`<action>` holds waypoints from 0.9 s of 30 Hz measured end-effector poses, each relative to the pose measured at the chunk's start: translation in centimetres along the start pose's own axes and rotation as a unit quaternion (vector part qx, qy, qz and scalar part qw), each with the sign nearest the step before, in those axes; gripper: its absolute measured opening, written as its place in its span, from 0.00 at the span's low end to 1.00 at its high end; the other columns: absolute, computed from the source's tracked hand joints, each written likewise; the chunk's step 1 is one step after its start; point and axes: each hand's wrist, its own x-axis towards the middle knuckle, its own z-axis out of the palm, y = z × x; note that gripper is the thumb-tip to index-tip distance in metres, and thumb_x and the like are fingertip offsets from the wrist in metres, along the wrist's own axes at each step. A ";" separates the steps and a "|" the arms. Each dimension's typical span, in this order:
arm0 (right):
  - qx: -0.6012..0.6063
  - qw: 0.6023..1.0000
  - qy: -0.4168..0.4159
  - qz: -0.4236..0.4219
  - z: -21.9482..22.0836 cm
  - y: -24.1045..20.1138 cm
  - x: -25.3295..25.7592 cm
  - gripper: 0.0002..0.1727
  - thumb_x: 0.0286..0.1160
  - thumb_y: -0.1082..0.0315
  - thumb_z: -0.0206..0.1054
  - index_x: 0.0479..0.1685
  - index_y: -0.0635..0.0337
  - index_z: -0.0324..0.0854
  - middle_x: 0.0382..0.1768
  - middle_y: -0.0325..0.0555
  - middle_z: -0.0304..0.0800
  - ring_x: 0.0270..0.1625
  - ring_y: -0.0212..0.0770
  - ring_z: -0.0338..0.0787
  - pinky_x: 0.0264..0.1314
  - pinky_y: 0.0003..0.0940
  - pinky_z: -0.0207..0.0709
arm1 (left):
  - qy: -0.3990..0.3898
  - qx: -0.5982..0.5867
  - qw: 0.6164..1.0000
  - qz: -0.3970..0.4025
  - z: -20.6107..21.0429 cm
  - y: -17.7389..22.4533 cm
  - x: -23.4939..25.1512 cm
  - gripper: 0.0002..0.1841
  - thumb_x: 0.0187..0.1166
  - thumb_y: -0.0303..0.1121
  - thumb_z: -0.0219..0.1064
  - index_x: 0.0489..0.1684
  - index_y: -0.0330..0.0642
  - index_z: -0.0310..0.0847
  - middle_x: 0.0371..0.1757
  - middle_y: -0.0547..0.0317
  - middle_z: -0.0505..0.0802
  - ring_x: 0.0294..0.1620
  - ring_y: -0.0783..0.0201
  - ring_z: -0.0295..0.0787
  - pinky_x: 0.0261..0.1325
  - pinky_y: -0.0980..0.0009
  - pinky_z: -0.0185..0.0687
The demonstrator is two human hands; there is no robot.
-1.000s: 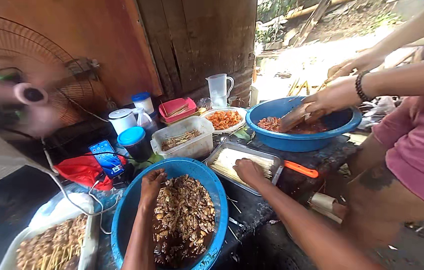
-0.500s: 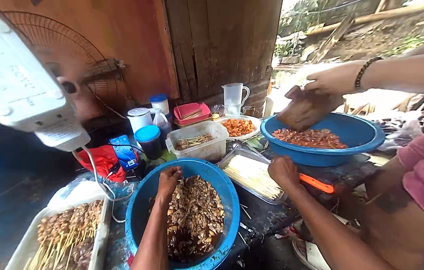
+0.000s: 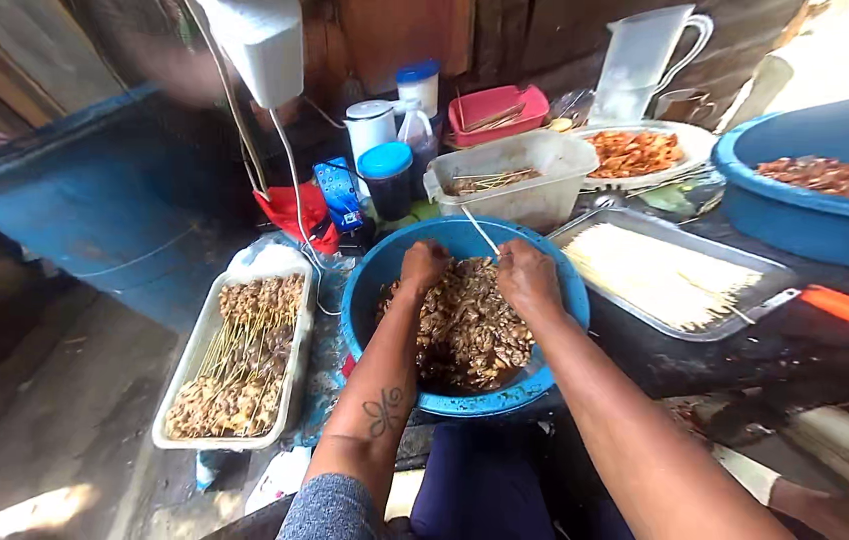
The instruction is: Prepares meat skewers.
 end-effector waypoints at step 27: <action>-0.037 0.996 -0.084 -0.010 0.6 0.7 0.1 0.19 0.91 0.73 0.53 0.70 0.61 0.86 0.61 0.66 0.91 0.67 0.68 0.89 0.69 0.67 0.77 | 0.064 -0.472 0.873 -0.106 1.3 -1.4 1.8 0.07 0.86 0.22 0.59 0.51 0.28 0.80 0.29 0.57 0.86 0.23 0.70 0.81 0.30 0.74 0.82</action>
